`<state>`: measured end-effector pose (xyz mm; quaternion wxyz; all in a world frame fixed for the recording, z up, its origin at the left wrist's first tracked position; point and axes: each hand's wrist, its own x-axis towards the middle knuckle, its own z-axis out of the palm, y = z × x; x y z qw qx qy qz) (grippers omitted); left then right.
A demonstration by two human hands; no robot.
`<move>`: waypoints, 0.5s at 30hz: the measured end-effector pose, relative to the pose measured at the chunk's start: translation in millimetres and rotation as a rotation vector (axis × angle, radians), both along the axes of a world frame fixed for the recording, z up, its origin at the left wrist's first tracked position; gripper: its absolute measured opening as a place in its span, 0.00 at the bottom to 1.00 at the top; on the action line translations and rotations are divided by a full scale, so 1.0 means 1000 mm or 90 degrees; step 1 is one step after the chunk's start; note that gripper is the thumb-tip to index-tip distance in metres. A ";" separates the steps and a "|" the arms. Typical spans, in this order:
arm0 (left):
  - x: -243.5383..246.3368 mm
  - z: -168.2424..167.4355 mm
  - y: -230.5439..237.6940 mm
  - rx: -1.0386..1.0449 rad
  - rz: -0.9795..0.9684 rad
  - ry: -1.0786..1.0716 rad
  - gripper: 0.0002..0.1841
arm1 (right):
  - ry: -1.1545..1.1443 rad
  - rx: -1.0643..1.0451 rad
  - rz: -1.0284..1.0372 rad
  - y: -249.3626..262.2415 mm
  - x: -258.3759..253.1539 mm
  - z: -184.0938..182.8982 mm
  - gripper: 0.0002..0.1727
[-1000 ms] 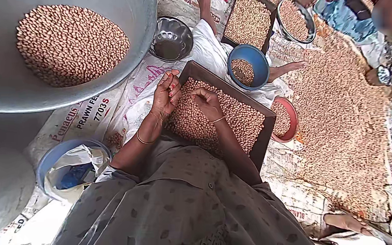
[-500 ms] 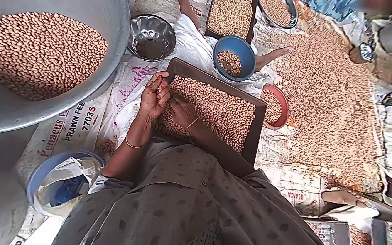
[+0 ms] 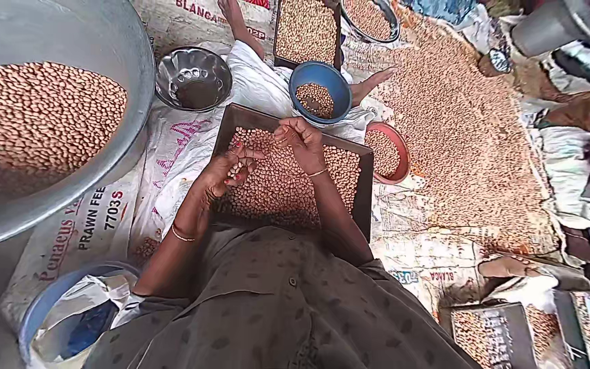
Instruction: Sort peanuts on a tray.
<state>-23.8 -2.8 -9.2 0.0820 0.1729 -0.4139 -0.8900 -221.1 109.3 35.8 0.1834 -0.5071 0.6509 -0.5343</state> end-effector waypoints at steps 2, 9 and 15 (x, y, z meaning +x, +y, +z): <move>0.008 -0.011 0.005 0.034 0.058 0.047 0.26 | 0.119 0.094 -0.069 0.002 -0.026 -0.014 0.12; 0.029 -0.041 0.015 0.040 0.161 0.155 0.17 | 0.370 0.409 -0.047 0.002 -0.023 -0.041 0.17; 0.029 -0.019 0.021 0.029 0.190 0.089 0.18 | 0.433 0.426 -0.056 0.000 -0.015 -0.042 0.15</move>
